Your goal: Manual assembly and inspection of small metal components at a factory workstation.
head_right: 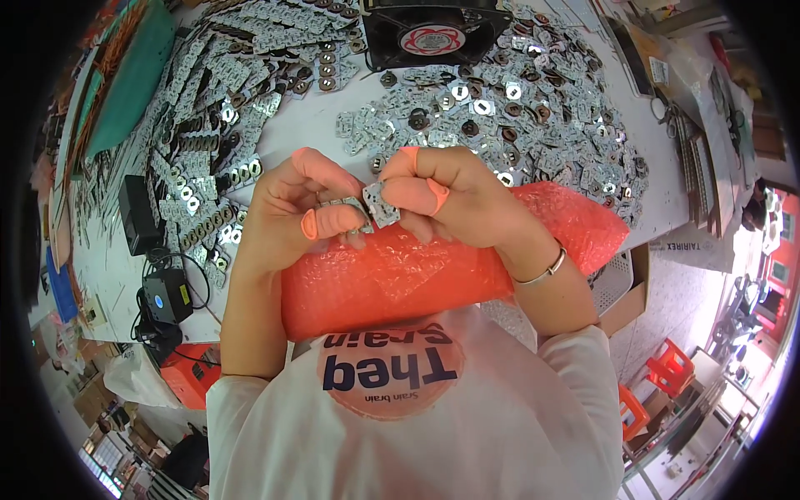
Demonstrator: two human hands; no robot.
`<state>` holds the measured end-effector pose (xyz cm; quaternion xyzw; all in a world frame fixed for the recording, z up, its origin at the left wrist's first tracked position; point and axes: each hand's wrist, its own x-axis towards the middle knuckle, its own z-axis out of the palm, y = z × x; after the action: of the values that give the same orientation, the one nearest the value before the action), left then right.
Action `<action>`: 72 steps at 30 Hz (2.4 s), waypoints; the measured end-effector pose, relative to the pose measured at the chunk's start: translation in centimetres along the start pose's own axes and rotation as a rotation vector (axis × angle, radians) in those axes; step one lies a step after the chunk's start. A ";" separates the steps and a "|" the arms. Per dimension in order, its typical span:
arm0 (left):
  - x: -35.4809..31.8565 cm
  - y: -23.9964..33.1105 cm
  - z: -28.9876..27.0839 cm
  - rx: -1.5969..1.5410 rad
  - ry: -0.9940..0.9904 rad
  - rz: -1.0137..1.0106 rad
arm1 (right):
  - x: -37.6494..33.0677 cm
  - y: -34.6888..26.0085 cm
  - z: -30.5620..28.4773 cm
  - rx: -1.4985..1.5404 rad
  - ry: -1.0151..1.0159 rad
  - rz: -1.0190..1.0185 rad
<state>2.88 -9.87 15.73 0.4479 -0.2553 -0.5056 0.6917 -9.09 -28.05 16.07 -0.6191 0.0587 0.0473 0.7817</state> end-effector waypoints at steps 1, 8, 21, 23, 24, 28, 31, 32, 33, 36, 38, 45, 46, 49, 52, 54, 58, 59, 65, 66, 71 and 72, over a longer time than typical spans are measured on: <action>0.1 -0.4 0.2 0.000 0.002 0.003 | 0.1 0.1 0.0 0.181 0.000 0.079; 0.7 -1.3 0.9 0.724 0.230 0.475 | 0.4 1.2 0.3 -0.359 0.308 -0.191; 1.2 -1.7 1.2 0.893 0.354 0.610 | 0.7 0.5 0.9 -0.245 0.339 -0.093; 1.4 -2.0 0.6 0.971 0.308 0.663 | 0.6 0.5 1.1 -0.222 0.334 -0.074; 1.4 -2.2 0.4 1.049 0.263 0.717 | 0.6 0.8 1.2 -0.231 0.366 -0.075; 1.5 -2.1 0.2 1.051 0.243 0.633 | 0.7 -0.1 0.8 -0.324 0.391 0.035; 1.7 -2.1 0.6 0.765 0.363 0.543 | 1.1 1.1 -0.8 -0.762 0.339 -0.292; 1.9 -2.1 0.5 0.834 0.317 0.555 | 1.1 1.4 -0.9 -0.761 0.340 -0.292; 2.0 -2.1 0.3 0.903 0.272 0.566 | 1.2 1.6 -0.8 -0.766 0.382 -0.345; 1.7 -2.6 0.1 0.862 0.260 0.423 | 0.7 1.3 -1.2 -0.719 0.447 -0.349; 1.5 -2.5 0.3 0.665 0.300 0.312 | 0.6 1.2 -1.2 -0.665 0.474 -0.303; 1.1 -1.7 0.7 0.173 0.242 0.119 | 0.3 -0.2 -0.8 -0.442 0.225 -0.107; 1.1 -1.8 0.8 0.173 0.243 0.119 | 0.3 -0.2 -0.8 -0.445 0.187 -0.098; 1.1 -1.7 0.9 0.167 0.316 0.120 | 0.7 0.6 -0.4 -0.586 0.182 -0.191; 0.7 -1.0 0.2 0.056 0.218 -0.057 | 0.0 -0.4 0.2 -0.086 0.065 0.048; 0.3 -1.0 0.1 -0.046 0.066 -0.003 | 0.0 -0.1 0.5 0.027 0.081 0.080; 1.1 -2.3 0.8 0.073 0.193 0.329 | 0.6 0.5 0.8 -0.212 0.279 -0.156; 1.2 -2.4 1.0 0.254 0.243 0.424 | 0.7 0.8 0.8 -0.212 0.279 -0.155; 1.3 -2.3 1.2 0.755 0.340 0.608 | 0.6 1.3 0.5 -0.376 0.324 -0.189; 1.4 -2.4 1.2 0.808 0.364 0.631 | 0.7 1.4 0.4 -0.416 0.322 -0.223; 1.6 -2.9 1.1 0.827 0.385 0.659 | 1.0 1.4 0.6 -0.409 0.331 -0.182; 1.7 -3.0 1.1 0.745 0.381 0.626 | 1.1 1.5 0.8 -0.366 0.385 -0.194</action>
<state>1.22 -12.05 13.49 0.6500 -0.4093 -0.0589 0.6376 -8.21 -26.91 14.67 -0.7503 0.1373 -0.1364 0.6322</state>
